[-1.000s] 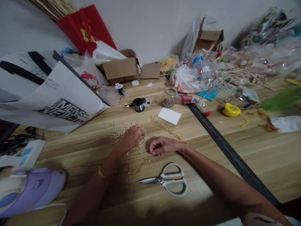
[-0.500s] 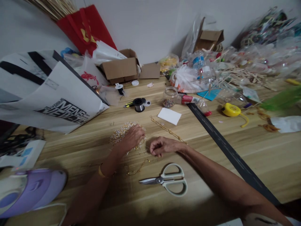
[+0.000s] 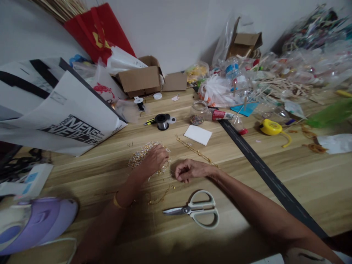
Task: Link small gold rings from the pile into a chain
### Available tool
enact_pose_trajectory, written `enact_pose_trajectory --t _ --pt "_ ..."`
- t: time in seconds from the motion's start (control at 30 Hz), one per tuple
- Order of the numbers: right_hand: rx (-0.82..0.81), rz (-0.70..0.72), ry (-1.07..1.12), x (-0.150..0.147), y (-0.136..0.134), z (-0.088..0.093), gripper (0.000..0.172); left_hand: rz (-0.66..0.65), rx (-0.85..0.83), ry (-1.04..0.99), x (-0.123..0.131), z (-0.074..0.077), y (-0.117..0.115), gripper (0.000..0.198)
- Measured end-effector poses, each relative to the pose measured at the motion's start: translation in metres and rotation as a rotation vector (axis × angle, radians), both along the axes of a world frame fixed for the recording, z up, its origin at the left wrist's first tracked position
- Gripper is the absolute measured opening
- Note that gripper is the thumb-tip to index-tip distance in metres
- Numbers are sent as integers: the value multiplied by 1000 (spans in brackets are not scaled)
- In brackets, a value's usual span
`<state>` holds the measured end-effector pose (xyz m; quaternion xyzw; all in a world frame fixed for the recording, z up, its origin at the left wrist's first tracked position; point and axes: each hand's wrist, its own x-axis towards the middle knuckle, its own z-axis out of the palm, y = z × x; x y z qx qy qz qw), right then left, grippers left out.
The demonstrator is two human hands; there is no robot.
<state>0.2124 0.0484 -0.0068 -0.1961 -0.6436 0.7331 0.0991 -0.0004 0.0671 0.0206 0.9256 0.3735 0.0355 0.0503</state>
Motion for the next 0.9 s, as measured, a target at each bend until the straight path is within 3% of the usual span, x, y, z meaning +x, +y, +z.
enact_pose_trajectory --t 0.9 --pt "-8 1 8 0 0 -1 20 15 34 60 -3 1 -5 22"
